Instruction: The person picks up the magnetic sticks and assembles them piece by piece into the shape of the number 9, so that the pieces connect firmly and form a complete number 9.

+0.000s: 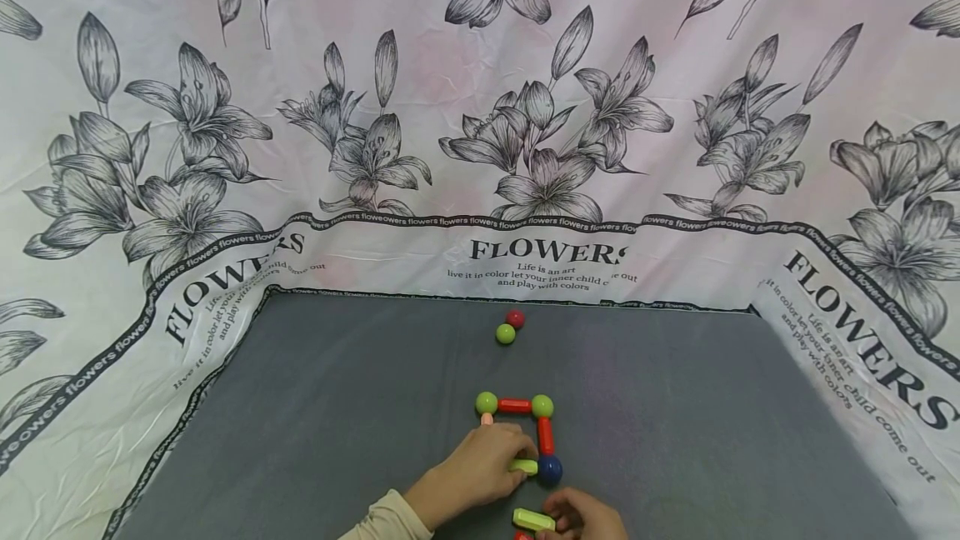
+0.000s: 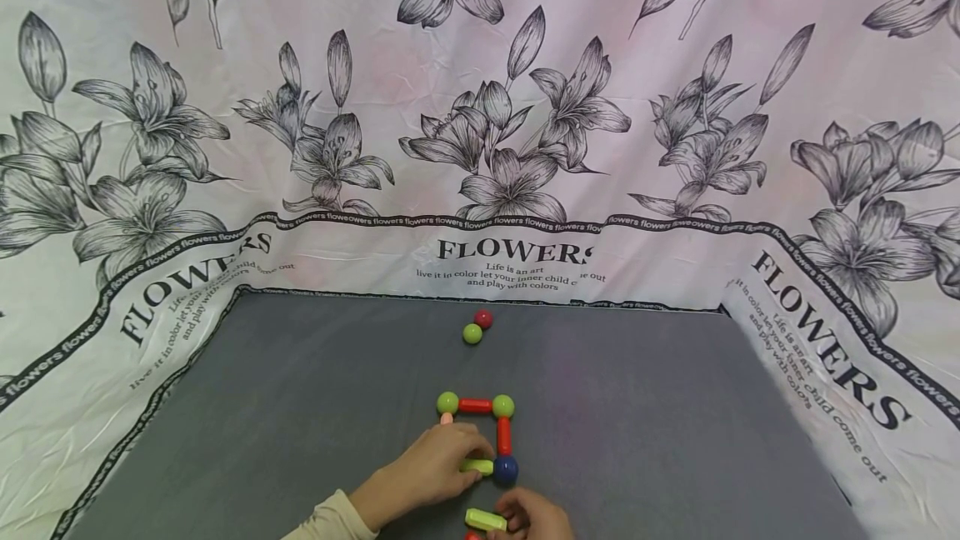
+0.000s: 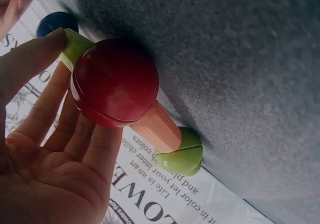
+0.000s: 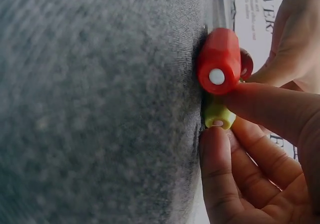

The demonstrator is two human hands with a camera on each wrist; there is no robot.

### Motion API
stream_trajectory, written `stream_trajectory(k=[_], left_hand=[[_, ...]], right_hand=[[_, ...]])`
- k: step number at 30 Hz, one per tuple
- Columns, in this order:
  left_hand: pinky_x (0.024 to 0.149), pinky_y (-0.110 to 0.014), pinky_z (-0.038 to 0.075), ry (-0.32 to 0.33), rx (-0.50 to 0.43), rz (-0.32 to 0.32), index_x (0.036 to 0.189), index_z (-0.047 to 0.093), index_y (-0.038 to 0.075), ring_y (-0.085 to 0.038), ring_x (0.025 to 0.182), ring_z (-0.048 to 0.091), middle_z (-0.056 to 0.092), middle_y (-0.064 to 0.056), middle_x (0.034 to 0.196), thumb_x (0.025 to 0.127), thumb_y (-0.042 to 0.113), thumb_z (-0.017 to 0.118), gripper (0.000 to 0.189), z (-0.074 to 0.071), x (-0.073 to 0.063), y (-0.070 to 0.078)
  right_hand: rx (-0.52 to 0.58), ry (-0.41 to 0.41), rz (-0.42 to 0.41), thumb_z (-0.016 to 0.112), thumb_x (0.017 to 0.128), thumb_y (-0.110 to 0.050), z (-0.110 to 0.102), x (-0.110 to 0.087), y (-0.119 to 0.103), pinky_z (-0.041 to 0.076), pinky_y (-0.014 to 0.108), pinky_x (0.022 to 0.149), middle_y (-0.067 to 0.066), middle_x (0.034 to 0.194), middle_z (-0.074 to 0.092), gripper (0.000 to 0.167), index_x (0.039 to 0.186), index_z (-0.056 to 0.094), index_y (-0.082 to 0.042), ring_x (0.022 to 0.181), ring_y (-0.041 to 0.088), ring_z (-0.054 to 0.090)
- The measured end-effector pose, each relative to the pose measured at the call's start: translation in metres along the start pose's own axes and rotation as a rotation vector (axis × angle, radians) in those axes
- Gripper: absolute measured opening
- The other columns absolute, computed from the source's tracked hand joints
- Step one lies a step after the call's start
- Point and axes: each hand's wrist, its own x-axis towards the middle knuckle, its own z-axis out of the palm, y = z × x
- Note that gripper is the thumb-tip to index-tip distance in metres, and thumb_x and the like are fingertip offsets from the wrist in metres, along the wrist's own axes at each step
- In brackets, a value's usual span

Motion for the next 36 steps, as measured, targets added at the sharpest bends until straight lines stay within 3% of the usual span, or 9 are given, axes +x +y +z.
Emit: stream_trajectory(k=[5, 16, 28, 36], left_hand=[[0.067, -0.016, 0.046, -0.006, -0.007, -0.006, 0.103, 0.076, 0.024, 0.006, 0.076, 0.052, 0.067, 0.015, 0.091, 0.085, 0.017, 0.078, 0.020, 0.001, 0.003, -0.005], [0.070, -0.018, 0.049, 0.064, 0.014, -0.028, 0.103, 0.078, 0.021, 0.001, 0.081, 0.060, 0.069, 0.011, 0.091, 0.084, 0.016, 0.078, 0.019, 0.000, 0.023, -0.018], [0.071, -0.019, 0.049, 0.158, 0.031, -0.057, 0.101, 0.078, 0.017, -0.003, 0.078, 0.058, 0.070, 0.007, 0.089, 0.083, 0.015, 0.078, 0.018, -0.002, 0.040, -0.032], [0.072, -0.020, 0.050, 0.178, -0.008, -0.068, 0.101, 0.078, 0.016, -0.004, 0.078, 0.059, 0.070, 0.005, 0.088, 0.083, 0.014, 0.078, 0.018, -0.005, 0.044, -0.038]], right_hand=[[-0.052, 0.034, -0.032, 0.082, 0.080, -0.016, 0.001, -0.001, -0.002, 0.049, 0.024, 0.059, -0.002, 0.080, 0.066, 0.022, 0.095, 0.070, -0.005, 0.071, 0.011, 0.059], [-0.116, 0.277, 0.011, 0.082, 0.078, -0.013, -0.007, 0.003, -0.004, 0.048, 0.020, 0.058, -0.001, 0.076, 0.067, 0.017, 0.089, 0.071, -0.007, 0.064, 0.005, 0.057], [-0.105, 0.408, -0.024, 0.082, 0.080, -0.016, -0.014, 0.037, -0.015, 0.049, 0.023, 0.061, 0.001, 0.081, 0.071, 0.017, 0.091, 0.073, -0.007, 0.068, 0.007, 0.061], [-0.046, 0.476, -0.008, 0.081, 0.081, -0.014, -0.012, 0.051, -0.019, 0.047, 0.022, 0.058, 0.003, 0.081, 0.072, 0.015, 0.091, 0.073, -0.005, 0.067, 0.008, 0.060]])
